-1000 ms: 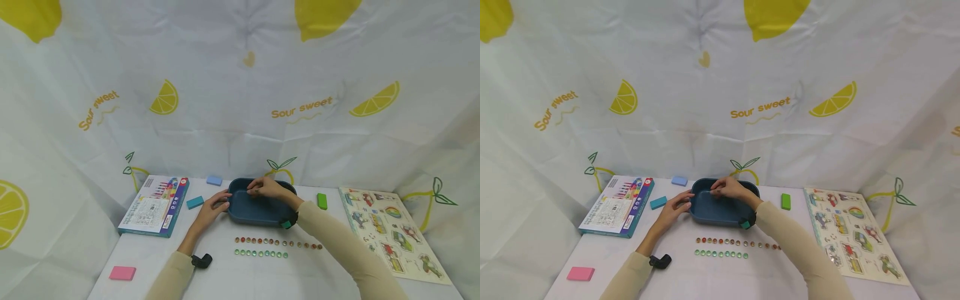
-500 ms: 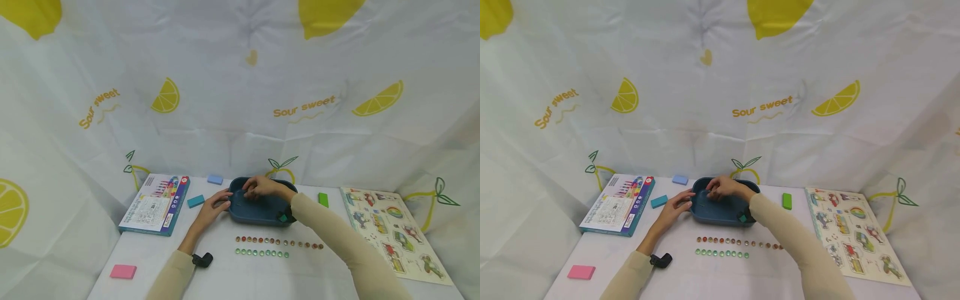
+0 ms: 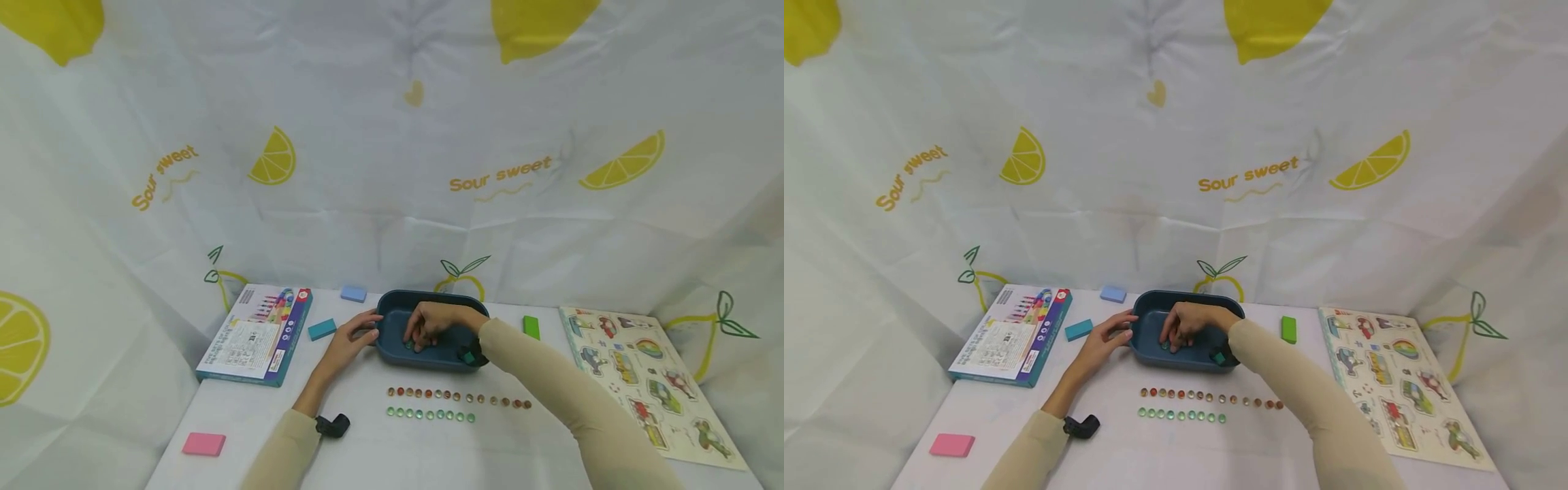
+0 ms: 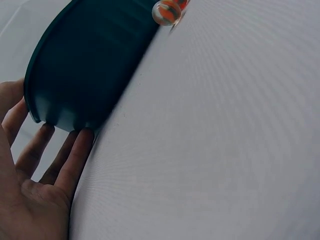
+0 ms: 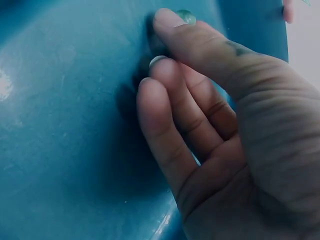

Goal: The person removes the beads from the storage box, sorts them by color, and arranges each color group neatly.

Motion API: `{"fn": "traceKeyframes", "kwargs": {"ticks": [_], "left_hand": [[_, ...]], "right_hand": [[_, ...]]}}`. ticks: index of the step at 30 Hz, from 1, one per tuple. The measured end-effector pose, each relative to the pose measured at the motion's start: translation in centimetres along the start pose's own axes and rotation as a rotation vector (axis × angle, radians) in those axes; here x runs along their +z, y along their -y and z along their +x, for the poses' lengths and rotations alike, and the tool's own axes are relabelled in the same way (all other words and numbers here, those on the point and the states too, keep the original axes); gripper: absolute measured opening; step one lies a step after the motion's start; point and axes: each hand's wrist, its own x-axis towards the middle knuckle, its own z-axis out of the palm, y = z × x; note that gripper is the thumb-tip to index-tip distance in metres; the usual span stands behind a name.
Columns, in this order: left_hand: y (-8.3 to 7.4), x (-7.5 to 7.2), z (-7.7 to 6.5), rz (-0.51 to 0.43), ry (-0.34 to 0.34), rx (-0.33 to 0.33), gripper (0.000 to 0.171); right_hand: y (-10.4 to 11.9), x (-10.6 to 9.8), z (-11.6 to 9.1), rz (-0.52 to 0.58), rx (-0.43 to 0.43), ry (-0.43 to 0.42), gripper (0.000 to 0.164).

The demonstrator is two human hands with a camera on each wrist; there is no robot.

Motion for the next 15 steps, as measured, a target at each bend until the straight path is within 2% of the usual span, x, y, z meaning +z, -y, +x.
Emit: {"fn": "traceKeyframes", "kwargs": {"ticks": [9, 15], "left_hand": [[0.35, 0.11, 0.05, -0.003, 0.000, 0.001, 0.040], [-0.03, 0.14, -0.09, 0.003, -0.002, -0.010, 0.040]], "right_hand": [[-0.08, 0.36, 0.19, -0.066, -0.029, -0.011, 0.020], [0.29, 0.58, 0.16, -0.099, -0.053, -0.025, 0.018]]}}
